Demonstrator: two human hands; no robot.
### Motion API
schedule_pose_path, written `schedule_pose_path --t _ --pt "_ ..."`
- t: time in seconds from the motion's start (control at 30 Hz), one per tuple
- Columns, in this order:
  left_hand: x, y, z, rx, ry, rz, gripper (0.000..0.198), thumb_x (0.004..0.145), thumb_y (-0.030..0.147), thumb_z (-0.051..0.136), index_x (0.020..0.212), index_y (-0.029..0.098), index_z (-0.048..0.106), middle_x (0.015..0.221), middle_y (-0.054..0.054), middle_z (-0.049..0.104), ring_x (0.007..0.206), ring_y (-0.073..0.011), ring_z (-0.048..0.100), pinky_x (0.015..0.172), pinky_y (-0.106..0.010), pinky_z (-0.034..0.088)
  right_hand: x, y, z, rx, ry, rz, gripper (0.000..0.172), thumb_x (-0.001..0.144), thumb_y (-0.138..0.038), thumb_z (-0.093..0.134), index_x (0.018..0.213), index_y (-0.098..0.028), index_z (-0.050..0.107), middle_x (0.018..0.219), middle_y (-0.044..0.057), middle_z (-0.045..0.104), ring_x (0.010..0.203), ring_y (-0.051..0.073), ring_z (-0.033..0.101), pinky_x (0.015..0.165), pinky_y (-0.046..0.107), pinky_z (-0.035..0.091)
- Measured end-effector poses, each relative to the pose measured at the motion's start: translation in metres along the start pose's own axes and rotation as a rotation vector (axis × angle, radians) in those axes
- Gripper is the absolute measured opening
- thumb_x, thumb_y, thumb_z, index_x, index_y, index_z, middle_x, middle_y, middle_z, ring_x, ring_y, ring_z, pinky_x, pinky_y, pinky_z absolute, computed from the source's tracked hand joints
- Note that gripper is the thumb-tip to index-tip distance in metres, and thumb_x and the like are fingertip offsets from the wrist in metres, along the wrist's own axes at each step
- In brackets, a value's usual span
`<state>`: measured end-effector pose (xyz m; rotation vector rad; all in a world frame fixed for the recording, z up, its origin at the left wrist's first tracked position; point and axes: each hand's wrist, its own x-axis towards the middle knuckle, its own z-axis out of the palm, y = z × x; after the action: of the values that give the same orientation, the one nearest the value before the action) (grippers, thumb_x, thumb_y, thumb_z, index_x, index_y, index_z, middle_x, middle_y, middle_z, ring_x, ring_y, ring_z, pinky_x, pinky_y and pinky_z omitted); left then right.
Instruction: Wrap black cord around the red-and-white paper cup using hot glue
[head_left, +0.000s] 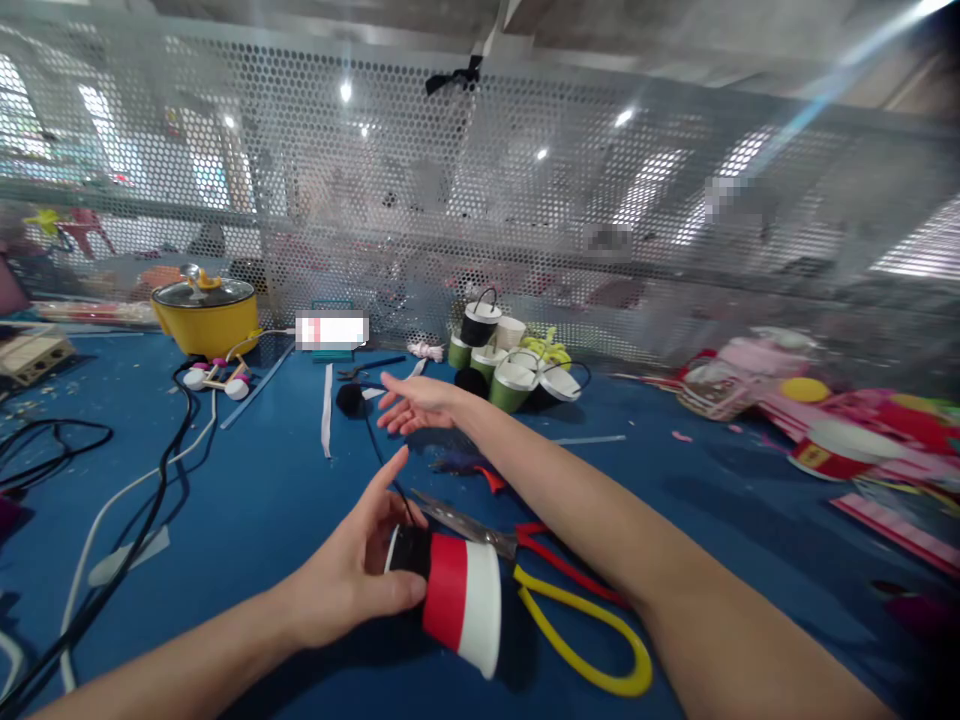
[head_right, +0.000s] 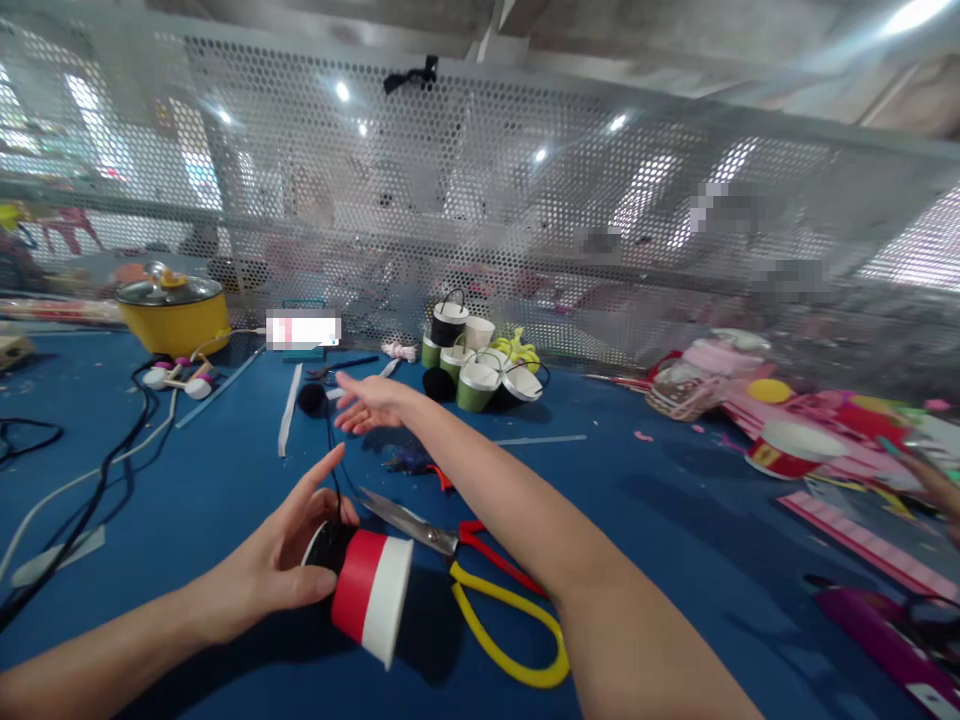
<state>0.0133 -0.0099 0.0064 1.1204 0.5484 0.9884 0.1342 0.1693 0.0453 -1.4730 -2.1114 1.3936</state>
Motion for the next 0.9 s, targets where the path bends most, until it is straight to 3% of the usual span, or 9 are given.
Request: schedule_pose_path --t 0.07,0.17,0.27,0.33,0.47,0.6,0.8,0.9 --pt "0.000 0.001 0.000 0.018 -0.015 -0.013 0.095 0.062 0.032 0.077 0.139 0.028 0.022 0.102 -0.005 0.046 0.098 -0.0218 0.045 0.087 -0.036 0.034 -0.007 -0.005 0.014 -0.107 -0.056 -0.088 0.051 0.091 -0.052 0.031 0.100 -0.009 0.058 0.082 0.014 0.066 0.064 0.017 0.063 0.058 0.031 0.053" --pt "0.000 0.001 0.001 0.015 -0.040 -0.043 0.086 0.060 0.032 0.078 0.133 0.027 0.033 0.104 -0.006 0.045 0.096 -0.0215 0.045 0.082 -0.034 0.036 -0.003 -0.016 0.032 -0.308 -0.009 -0.265 0.054 0.084 -0.043 0.053 0.126 -0.010 0.044 0.110 0.019 0.058 0.089 0.023 0.062 0.075 0.038 0.051" --pt "-0.001 -0.001 0.001 -0.024 -0.065 -0.045 0.083 0.059 0.028 0.078 0.131 0.028 0.036 0.103 -0.005 0.045 0.094 -0.0207 0.045 0.080 -0.033 0.036 0.012 -0.032 0.049 -0.517 0.008 -0.450 0.073 0.072 -0.024 0.068 0.137 -0.016 0.035 0.137 0.021 0.036 0.122 0.031 0.041 0.099 0.045 0.034" --pt "-0.001 -0.002 0.000 -0.039 -0.081 -0.041 0.082 0.059 0.025 0.077 0.130 0.028 0.037 0.103 -0.005 0.045 0.091 -0.0199 0.045 0.078 -0.032 0.036 0.023 -0.044 0.060 -0.633 -0.034 -0.551 0.074 0.068 -0.017 0.069 0.136 -0.020 0.039 0.143 0.017 0.028 0.129 0.033 0.030 0.103 0.047 0.025" --pt "0.000 -0.001 0.000 -0.030 -0.105 -0.029 0.080 0.058 0.016 0.073 0.129 0.027 0.038 0.101 -0.004 0.045 0.090 -0.0198 0.046 0.076 -0.032 0.037 0.033 -0.066 0.086 -0.856 -0.167 -0.703 0.064 0.069 -0.019 0.064 0.130 -0.026 0.047 0.138 0.012 0.038 0.122 0.034 0.038 0.098 0.050 0.032" --pt "0.000 0.003 0.002 -0.041 -0.128 -0.068 0.084 0.054 0.007 0.068 0.130 0.025 0.036 0.101 -0.004 0.045 0.090 -0.0189 0.046 0.077 -0.031 0.035 0.028 -0.073 0.102 -1.042 -0.246 -0.768 0.061 0.073 -0.025 0.061 0.132 -0.023 0.045 0.127 0.014 0.048 0.112 0.031 0.049 0.090 0.045 0.041" --pt "-0.005 0.002 0.005 -0.037 -0.165 -0.100 0.084 0.055 0.006 0.066 0.130 0.026 0.036 0.102 -0.004 0.045 0.090 -0.0191 0.046 0.076 -0.032 0.034 0.020 -0.072 0.119 -0.991 -0.326 -0.896 0.061 0.079 -0.043 0.055 0.135 -0.027 0.038 0.133 0.013 0.041 0.114 0.030 0.048 0.090 0.043 0.042" --pt "-0.006 0.002 0.005 -0.024 -0.186 -0.103 0.083 0.054 0.007 0.066 0.130 0.026 0.037 0.102 -0.004 0.046 0.090 -0.0195 0.046 0.075 -0.031 0.035 0.022 -0.075 0.133 -0.823 -0.380 -0.939 0.049 0.080 -0.036 0.059 0.125 -0.020 0.050 0.116 0.012 0.053 0.102 0.025 0.055 0.083 0.036 0.045"
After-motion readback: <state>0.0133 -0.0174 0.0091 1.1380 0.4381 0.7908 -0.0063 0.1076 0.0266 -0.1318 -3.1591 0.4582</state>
